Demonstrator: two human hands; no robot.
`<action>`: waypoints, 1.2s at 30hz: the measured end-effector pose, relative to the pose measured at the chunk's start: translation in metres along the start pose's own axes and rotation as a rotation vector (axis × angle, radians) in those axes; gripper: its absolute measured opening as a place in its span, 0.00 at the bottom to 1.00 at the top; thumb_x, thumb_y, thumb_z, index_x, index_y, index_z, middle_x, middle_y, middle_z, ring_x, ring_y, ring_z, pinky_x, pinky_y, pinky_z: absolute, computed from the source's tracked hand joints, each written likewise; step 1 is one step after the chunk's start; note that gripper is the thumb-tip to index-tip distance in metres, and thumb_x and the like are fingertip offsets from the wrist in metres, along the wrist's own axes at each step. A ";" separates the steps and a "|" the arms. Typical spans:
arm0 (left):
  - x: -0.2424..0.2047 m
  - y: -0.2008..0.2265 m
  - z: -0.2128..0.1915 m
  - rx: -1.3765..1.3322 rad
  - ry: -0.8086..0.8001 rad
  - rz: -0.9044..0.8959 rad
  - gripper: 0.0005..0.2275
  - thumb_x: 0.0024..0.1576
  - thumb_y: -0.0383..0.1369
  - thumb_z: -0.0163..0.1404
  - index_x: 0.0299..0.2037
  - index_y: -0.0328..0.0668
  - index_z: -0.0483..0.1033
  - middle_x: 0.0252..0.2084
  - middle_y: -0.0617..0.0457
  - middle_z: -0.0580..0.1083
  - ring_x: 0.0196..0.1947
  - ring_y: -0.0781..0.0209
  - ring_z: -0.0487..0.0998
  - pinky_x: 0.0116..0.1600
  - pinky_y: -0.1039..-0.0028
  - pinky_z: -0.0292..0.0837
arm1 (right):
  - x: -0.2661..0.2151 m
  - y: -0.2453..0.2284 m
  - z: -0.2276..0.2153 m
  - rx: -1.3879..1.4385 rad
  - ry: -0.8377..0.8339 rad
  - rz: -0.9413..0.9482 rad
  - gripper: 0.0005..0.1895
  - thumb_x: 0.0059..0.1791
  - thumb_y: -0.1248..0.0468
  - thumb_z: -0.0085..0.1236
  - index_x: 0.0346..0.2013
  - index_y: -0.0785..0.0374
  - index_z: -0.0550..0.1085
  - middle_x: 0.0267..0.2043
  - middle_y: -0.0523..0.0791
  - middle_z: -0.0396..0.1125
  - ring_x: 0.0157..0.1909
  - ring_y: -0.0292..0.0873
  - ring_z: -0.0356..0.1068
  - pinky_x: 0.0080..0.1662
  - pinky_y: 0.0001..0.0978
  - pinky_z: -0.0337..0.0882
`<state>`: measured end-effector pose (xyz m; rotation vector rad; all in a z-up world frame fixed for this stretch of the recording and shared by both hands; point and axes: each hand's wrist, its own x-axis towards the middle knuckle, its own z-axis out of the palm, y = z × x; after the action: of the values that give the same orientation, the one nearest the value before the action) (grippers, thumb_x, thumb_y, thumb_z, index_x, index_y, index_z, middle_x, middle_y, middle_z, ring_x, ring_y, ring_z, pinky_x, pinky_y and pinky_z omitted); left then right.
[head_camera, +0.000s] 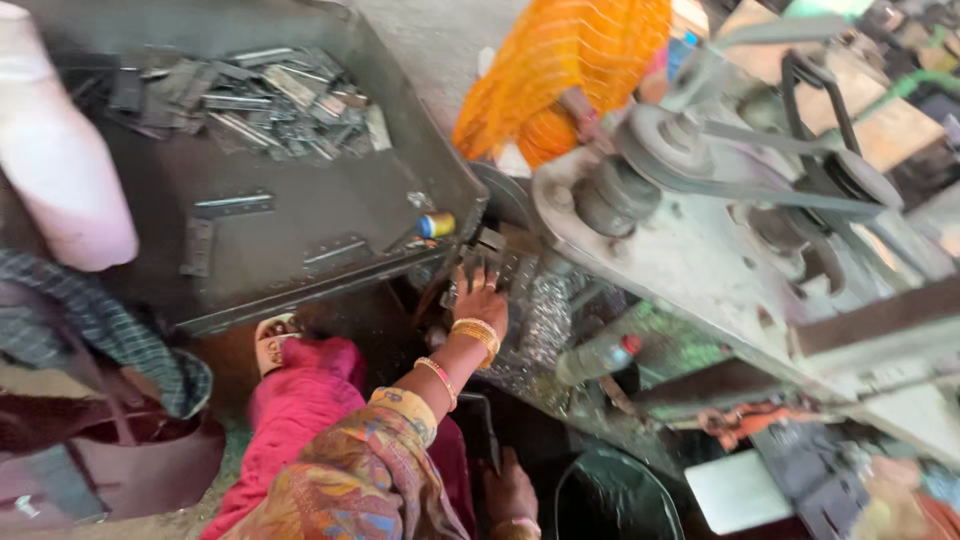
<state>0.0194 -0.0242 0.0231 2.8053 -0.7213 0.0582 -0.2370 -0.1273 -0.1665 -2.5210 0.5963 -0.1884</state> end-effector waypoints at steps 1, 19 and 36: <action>0.001 -0.016 -0.006 -0.069 0.041 -0.019 0.18 0.58 0.32 0.42 0.58 0.48 0.74 0.72 0.47 0.60 0.75 0.47 0.51 0.73 0.41 0.32 | 0.007 -0.008 -0.024 0.055 0.059 -0.079 0.26 0.43 0.54 0.59 0.55 0.56 0.72 0.45 0.55 0.74 0.46 0.59 0.76 0.46 0.50 0.75; 0.021 -0.255 -0.003 0.120 0.007 -0.466 0.13 0.59 0.30 0.49 0.53 0.44 0.80 0.62 0.46 0.73 0.64 0.48 0.72 0.65 0.59 0.68 | 0.019 -0.154 -0.146 -0.220 0.382 -0.027 0.11 0.50 0.48 0.55 0.42 0.47 0.76 0.40 0.41 0.77 0.37 0.53 0.78 0.37 0.48 0.74; -0.012 -0.040 -0.017 -0.274 0.137 -0.007 0.07 0.53 0.29 0.53 0.39 0.40 0.80 0.42 0.40 0.79 0.46 0.42 0.80 0.50 0.56 0.77 | 0.012 -0.166 -0.151 -0.312 0.222 0.077 0.14 0.50 0.49 0.53 0.44 0.50 0.74 0.35 0.53 0.76 0.37 0.62 0.75 0.39 0.57 0.73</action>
<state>0.0283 0.0194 0.0290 2.5149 -0.6347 0.1375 -0.2012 -0.0780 0.0498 -2.7913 0.8687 -0.3755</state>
